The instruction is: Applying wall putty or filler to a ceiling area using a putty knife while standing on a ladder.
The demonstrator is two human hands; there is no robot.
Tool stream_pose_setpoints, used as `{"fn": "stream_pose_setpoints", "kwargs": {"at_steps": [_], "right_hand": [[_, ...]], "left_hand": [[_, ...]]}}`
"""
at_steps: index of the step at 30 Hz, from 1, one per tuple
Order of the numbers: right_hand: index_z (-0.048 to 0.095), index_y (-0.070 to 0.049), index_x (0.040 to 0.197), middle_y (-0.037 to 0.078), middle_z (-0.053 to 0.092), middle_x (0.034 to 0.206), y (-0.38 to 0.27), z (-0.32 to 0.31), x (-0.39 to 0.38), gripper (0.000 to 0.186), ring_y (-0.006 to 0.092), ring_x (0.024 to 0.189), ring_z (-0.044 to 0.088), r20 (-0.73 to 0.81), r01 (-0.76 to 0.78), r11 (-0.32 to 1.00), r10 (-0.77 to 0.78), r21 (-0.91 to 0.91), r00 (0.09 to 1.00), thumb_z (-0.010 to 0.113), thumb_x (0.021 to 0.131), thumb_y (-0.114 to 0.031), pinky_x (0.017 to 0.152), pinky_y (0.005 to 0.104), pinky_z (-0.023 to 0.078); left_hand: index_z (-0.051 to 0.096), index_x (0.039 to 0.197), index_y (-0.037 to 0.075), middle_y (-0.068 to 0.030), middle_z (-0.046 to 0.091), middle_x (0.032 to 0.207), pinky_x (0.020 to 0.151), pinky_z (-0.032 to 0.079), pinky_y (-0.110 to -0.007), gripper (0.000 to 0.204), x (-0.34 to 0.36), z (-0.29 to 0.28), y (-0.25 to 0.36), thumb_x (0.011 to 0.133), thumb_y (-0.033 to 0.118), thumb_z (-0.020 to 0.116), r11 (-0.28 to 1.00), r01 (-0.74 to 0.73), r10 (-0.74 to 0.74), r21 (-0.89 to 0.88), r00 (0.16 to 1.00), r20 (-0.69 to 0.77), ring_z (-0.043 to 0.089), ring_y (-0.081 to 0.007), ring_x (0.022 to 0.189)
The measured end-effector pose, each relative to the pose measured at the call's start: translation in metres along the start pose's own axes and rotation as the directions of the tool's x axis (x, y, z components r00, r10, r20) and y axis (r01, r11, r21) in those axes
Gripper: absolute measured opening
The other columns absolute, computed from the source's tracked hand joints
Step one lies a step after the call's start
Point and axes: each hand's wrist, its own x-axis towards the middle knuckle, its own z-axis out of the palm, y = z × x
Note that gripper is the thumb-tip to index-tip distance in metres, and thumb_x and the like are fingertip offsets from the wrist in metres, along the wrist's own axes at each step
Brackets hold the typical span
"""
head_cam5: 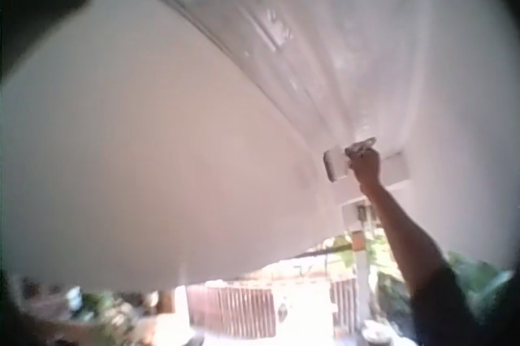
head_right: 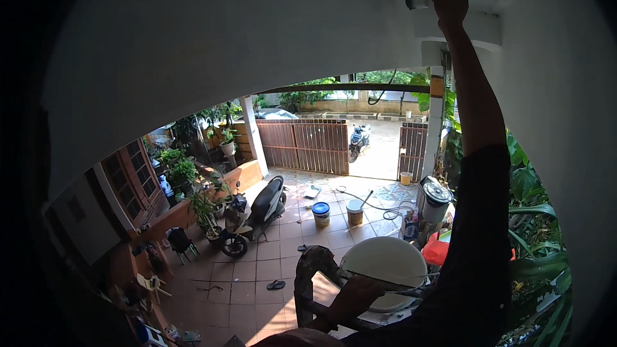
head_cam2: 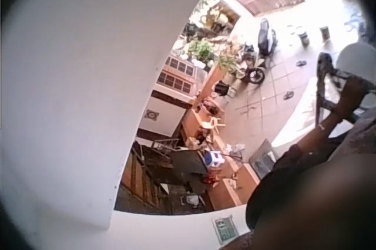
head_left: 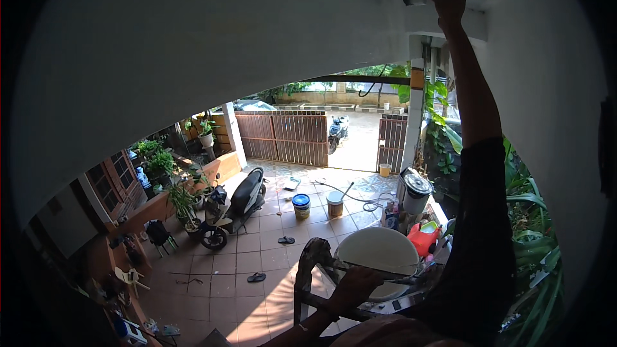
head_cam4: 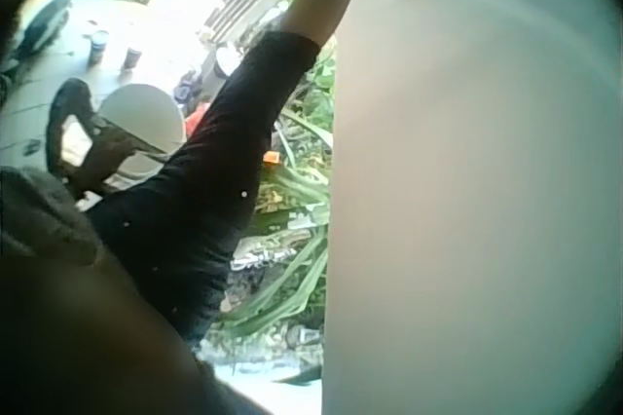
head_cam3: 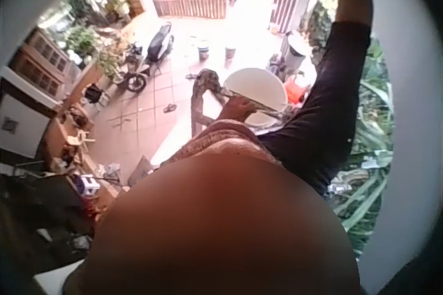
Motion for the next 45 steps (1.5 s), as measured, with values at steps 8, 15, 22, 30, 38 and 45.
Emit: {"fn": "stream_pose_setpoints", "kwargs": {"at_steps": [8,15,22,30,38,45], "right_hand": [[0.069,-0.005,0.086,0.016,0.067,0.087,-0.048,0.059,-0.014,0.050,0.0327,0.083,0.065,0.254,-0.768,0.599,0.725,0.228,0.641,0.068,0.067,-0.051,0.075,0.0431,0.051],[0.068,-0.007,0.095,0.014,0.067,0.093,-0.056,0.056,0.018,0.054,0.0294,0.091,0.064,0.371,-0.762,0.599,0.668,0.248,0.645,0.066,0.067,-0.054,0.079,0.0398,0.049],[0.064,-0.022,0.112,0.006,0.067,0.092,-0.076,-0.019,0.057,0.034,0.0171,0.080,0.064,0.336,-0.453,0.516,0.307,0.728,0.890,0.065,0.078,-0.021,0.070,0.0310,0.051],[0.061,-0.012,0.105,0.007,0.067,0.091,-0.019,-0.050,0.027,0.027,0.0179,0.073,0.064,0.224,-0.367,0.266,0.447,0.891,0.866,0.063,0.080,-0.019,0.063,0.0290,0.052],[0.066,-0.003,0.091,0.008,0.066,0.076,-0.052,0.006,-0.069,0.023,0.0134,0.066,0.063,0.324,-0.622,0.714,0.534,0.322,0.781,0.070,0.075,-0.019,0.060,0.0275,0.049],[0.060,0.003,0.101,0.011,0.065,0.082,-0.149,-0.161,-0.015,0.034,0.0203,0.073,0.066,0.437,-0.519,0.023,0.509,0.855,0.742,0.071,0.077,-0.019,0.069,0.0368,0.055]], "left_hand": [[0.059,0.089,0.009,-0.0077,0.059,0.085,0.072,0.042,-0.040,0.011,-0.002,-0.006,0.002,0.079,0.014,0.059,0.997,0.049,-0.047,-0.059,0.998,0.042,0.056,-0.0271,0.085],[0.060,0.093,0.009,-0.0076,0.060,0.088,0.075,0.041,-0.039,0.015,-0.007,0.002,-0.003,0.080,0.015,0.059,0.999,0.047,-0.046,-0.025,0.999,0.029,0.056,-0.0266,0.088],[0.061,0.091,0.010,-0.0065,0.059,0.085,0.075,0.041,-0.038,0.012,-0.007,-0.007,-0.001,0.080,0.015,0.059,0.998,0.064,-0.064,0.010,0.998,-0.028,0.055,-0.0258,0.086],[0.059,0.093,0.009,-0.0080,0.058,0.087,0.076,0.042,-0.039,0.016,-0.005,0.001,0.001,0.079,0.016,0.060,0.999,0.026,-0.027,-0.022,1.000,-0.010,0.055,-0.0271,0.087],[0.058,0.093,0.009,-0.0082,0.058,0.087,0.076,0.042,-0.039,0.014,-0.005,-0.002,0.001,0.080,0.015,0.059,0.998,0.046,-0.046,-0.031,0.999,0.010,0.055,-0.0275,0.088],[0.061,0.090,0.009,-0.0084,0.057,0.083,0.076,0.042,-0.039,0.012,-0.004,-0.005,0.005,0.082,0.017,0.059,0.998,0.055,-0.055,0.009,0.998,-0.017,0.055,-0.0265,0.082]]}}
